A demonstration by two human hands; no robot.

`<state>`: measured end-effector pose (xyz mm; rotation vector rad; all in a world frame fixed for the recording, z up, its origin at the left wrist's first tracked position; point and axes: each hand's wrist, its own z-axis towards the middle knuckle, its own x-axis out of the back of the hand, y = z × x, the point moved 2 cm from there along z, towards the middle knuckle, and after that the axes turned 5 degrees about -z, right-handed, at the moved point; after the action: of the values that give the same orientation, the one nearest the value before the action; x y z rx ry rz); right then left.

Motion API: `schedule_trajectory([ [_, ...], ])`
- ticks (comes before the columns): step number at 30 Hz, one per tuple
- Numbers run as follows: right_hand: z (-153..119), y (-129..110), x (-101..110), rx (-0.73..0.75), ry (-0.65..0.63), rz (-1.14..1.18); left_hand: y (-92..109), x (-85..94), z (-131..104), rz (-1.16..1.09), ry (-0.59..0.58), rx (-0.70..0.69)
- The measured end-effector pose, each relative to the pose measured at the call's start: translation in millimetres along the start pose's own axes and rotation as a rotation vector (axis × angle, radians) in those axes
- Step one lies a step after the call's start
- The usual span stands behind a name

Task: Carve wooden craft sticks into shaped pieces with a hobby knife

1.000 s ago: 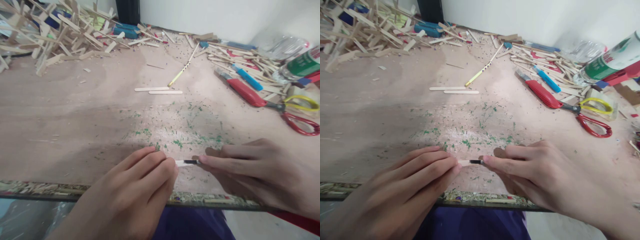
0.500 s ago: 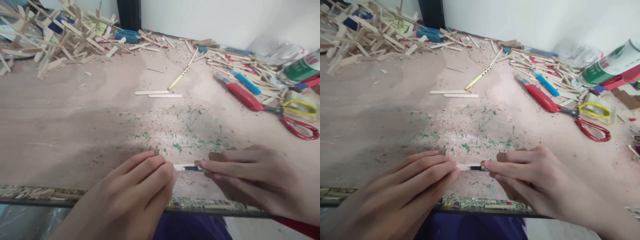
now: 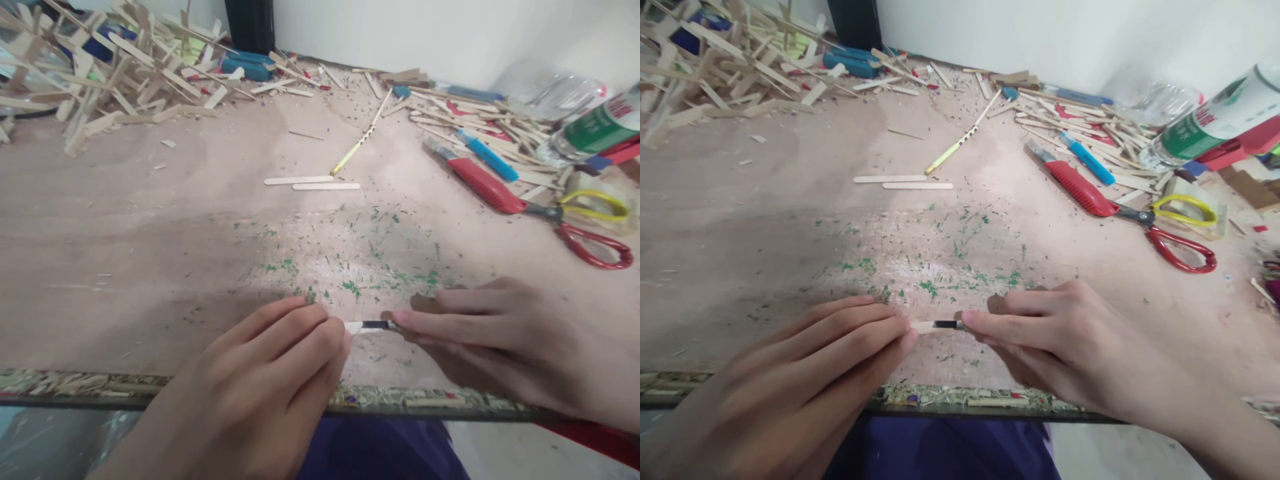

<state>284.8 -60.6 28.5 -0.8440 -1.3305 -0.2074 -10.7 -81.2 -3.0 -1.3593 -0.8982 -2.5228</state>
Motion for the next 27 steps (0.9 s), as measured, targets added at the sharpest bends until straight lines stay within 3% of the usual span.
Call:
schedule_trajectory([
  [17,-7.0,4.1,-18.0,0.031,0.062,0.104,2.1,4.6,5.0,0.018,-0.025,0.004],
  [27,0.9,1.2,7.2,-0.070,0.034,0.067,0.2,3.8,-1.6,-0.033,-0.021,0.008],
])
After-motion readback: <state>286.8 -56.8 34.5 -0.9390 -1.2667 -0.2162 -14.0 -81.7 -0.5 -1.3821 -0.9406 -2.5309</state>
